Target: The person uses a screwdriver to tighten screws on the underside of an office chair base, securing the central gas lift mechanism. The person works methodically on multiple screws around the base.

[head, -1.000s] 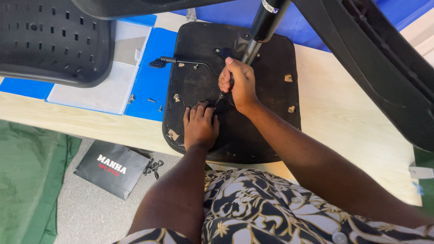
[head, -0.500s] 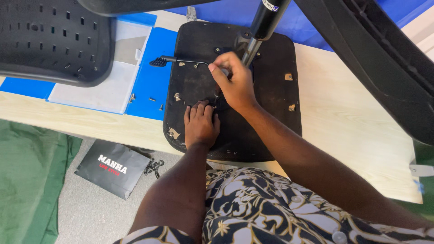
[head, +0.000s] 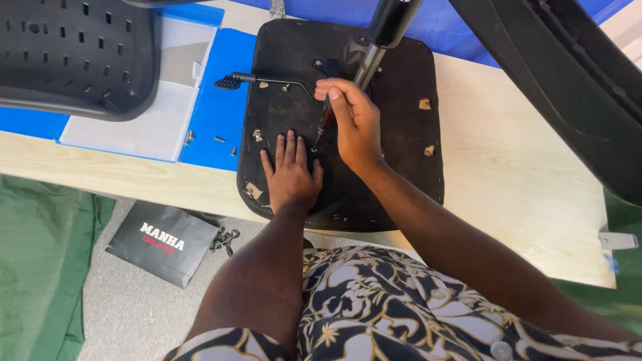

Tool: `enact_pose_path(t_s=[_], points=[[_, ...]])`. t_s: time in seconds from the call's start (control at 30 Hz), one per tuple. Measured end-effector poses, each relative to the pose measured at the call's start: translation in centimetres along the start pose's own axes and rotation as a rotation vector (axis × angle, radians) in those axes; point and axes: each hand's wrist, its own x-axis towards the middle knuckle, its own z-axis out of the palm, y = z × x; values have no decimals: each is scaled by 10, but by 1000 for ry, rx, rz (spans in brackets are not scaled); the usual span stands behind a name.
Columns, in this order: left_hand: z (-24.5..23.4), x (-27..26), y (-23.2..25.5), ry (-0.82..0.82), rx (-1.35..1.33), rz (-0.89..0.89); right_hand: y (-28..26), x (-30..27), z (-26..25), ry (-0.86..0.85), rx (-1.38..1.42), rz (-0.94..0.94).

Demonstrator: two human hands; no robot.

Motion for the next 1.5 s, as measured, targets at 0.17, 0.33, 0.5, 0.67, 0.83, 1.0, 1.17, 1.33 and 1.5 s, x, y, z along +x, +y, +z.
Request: enact_pose_path(t_s=[0.17,0.33,0.5,0.67,0.83,1.0,1.17,1.33,1.5], points=[[1,0,-1,-17,33,14,-3,-2,4,-6,-183,-243],[2,-1,-2,-3,46,26,-10,2,7,84,-321,-181],[3,-1,-1,-3,34,22,-18,2,2,106,-464,-323],[3,0,-2,-1,37,23,-22,-1,3,41,-277,-202],[3,0,-2,-3,47,22,-19,-6,2,34,-248,-174],[1,0,-1,-11,51,14,-15,-9,-2,35,-333,-304],[-1,-1,1,-15,61,12,-17,-9,-4,61,-321,-269],[-1,-1,1,-11,62,7,-21,-6,-5,58,-304,-203],[1,-1,1,7,72,14,-23,-5,-11,23,-294,-239]])
